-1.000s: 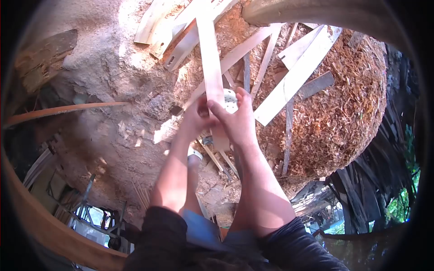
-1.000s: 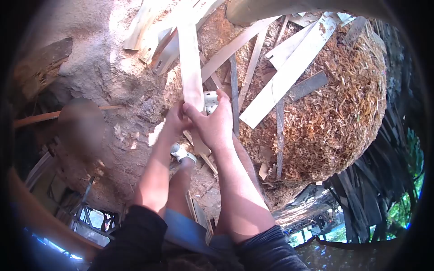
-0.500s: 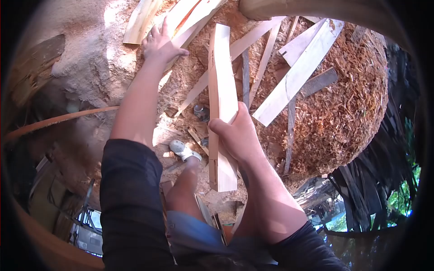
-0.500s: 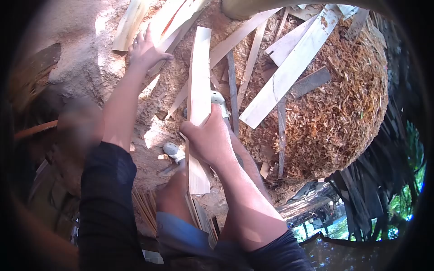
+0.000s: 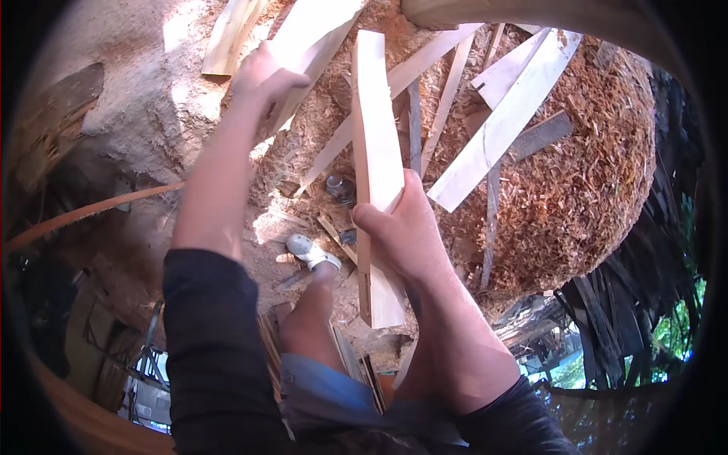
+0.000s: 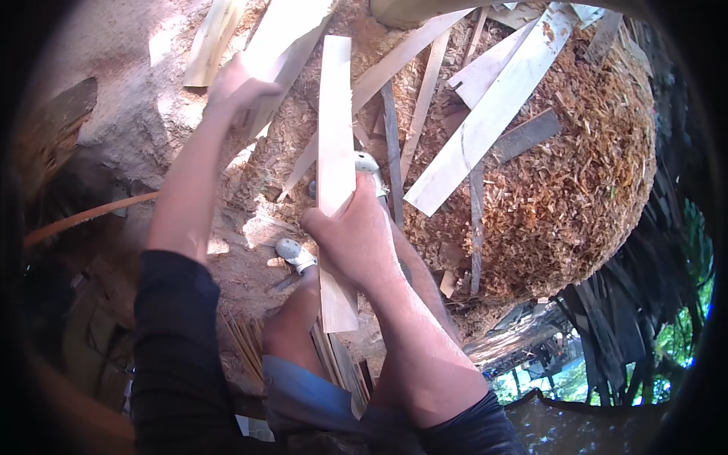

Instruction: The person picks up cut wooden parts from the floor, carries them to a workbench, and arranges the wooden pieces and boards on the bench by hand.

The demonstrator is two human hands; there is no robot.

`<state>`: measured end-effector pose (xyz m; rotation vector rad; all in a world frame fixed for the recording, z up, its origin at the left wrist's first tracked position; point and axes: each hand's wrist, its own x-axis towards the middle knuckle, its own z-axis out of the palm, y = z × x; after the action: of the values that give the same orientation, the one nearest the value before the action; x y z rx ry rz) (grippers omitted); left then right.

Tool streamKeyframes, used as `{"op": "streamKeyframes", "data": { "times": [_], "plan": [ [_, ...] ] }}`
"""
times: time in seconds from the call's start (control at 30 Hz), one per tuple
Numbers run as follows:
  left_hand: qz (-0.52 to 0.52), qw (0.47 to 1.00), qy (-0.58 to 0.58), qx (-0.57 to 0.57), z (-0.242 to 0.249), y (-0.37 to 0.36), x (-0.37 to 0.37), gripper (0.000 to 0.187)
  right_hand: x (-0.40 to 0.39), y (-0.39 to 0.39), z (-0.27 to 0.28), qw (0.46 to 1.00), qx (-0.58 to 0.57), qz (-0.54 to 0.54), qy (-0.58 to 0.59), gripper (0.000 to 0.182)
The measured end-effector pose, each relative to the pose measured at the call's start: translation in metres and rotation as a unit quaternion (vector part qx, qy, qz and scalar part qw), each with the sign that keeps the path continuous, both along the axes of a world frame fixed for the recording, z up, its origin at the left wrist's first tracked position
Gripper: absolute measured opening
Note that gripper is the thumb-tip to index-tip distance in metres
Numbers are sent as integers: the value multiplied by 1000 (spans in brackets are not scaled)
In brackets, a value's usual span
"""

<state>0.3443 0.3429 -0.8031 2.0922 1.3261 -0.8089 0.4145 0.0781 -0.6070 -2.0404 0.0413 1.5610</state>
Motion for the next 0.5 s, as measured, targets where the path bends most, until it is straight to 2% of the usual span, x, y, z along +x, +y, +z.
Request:
{"op": "streamKeyframes", "data": {
  "times": [0.03,0.07,0.13,0.2,0.27,0.33,0.37,0.47,0.5],
  "plan": [
    [-5,999,-13,-32,11,8,1,93,-1,0,0,1000,-4,4,2,75],
    [57,991,-93,-79,20,16,-3,88,-2,0,0,1000,-9,6,5,75],
    [181,938,-243,-170,33,39,-22,77,0,0,4,1000,-17,17,13,67],
    [218,903,-268,-257,38,81,-29,71,3,5,10,999,-26,33,14,62],
    [186,906,-282,-254,27,115,-37,80,7,11,14,998,-36,51,6,62],
    [177,908,-274,-263,17,143,-39,89,7,13,14,999,-19,34,14,69],
    [199,918,-235,-248,9,147,-39,102,7,16,14,999,-9,29,16,73],
    [230,919,-207,-245,-2,130,-34,108,5,19,13,999,-19,40,-2,72],
    [228,909,-237,-257,-17,120,-36,110,4,18,13,999,-19,37,3,72]
  ]
}}
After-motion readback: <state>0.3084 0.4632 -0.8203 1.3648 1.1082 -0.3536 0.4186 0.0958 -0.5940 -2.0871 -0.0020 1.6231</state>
